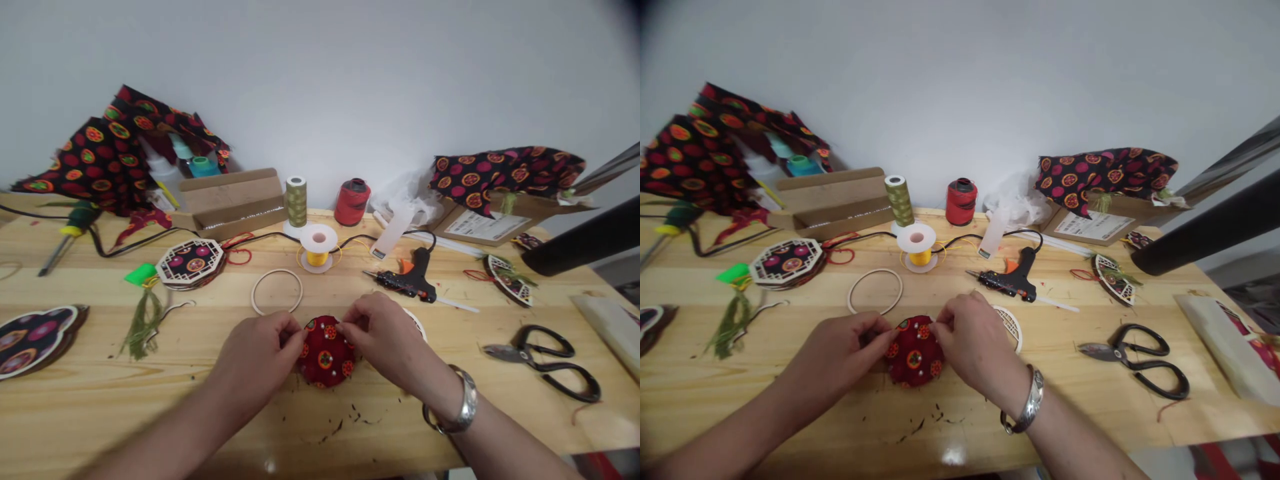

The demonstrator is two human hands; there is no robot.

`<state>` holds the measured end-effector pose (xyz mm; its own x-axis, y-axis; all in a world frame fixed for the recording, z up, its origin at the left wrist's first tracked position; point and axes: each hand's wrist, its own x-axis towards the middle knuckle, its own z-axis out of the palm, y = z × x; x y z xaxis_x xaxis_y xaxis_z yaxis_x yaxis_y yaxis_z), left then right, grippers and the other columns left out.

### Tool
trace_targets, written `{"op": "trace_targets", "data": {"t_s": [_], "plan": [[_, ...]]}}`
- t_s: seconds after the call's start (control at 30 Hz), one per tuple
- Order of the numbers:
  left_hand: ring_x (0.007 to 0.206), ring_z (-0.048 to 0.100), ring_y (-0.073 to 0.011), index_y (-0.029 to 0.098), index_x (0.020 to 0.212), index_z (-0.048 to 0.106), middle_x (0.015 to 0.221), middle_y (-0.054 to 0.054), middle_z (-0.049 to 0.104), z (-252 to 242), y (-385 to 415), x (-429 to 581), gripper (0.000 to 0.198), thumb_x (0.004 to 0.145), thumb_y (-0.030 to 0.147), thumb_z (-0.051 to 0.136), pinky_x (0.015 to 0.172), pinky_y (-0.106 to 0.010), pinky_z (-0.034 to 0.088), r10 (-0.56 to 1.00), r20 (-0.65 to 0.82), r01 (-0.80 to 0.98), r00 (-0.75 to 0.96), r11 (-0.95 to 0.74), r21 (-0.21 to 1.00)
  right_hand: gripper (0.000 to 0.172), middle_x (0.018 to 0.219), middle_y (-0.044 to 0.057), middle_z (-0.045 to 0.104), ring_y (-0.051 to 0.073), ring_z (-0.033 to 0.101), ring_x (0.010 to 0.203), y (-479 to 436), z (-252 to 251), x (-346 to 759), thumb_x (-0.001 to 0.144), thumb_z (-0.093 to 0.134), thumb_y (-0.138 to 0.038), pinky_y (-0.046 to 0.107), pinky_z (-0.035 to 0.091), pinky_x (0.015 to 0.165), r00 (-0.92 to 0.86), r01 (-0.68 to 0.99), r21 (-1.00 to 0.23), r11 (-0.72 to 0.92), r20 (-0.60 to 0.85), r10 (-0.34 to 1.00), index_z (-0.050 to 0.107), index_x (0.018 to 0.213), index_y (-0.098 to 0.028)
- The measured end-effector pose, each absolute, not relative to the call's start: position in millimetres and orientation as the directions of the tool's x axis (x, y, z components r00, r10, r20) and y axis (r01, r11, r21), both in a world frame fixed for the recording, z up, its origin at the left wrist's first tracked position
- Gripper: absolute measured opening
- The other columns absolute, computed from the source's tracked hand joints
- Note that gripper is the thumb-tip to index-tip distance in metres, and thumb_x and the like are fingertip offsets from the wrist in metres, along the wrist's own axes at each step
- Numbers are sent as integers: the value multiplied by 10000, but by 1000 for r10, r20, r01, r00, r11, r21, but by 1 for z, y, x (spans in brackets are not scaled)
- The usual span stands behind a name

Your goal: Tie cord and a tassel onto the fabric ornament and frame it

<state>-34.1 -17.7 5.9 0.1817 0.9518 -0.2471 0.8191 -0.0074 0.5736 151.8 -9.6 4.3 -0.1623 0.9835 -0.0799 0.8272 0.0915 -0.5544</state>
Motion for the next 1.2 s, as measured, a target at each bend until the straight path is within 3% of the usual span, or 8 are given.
{"op": "trace_targets", "data": {"t_s": [0.3,1.2], "plan": [[650,612,-193,198,724,653,683,-23,701,5,-16,-33,275,824,317,426,599,-279,378,935,-307,842,179,16,539,115,660,5,620,185,534,760,-12,0,156,733,652,-166,292,388,636,-185,799,-580,160,17,983,623,628,-205],[668,628,-204,201,761,643,697,-33,708,1,-17,-33,242,821,317,439,607,-287,390,937,-301,872,176,-6,490,63,724,10,605,188,501,790,-14,-6,155,742,663,-160,300,392,671,-188,763,-616,196,79,979,621,777,-191]]}}
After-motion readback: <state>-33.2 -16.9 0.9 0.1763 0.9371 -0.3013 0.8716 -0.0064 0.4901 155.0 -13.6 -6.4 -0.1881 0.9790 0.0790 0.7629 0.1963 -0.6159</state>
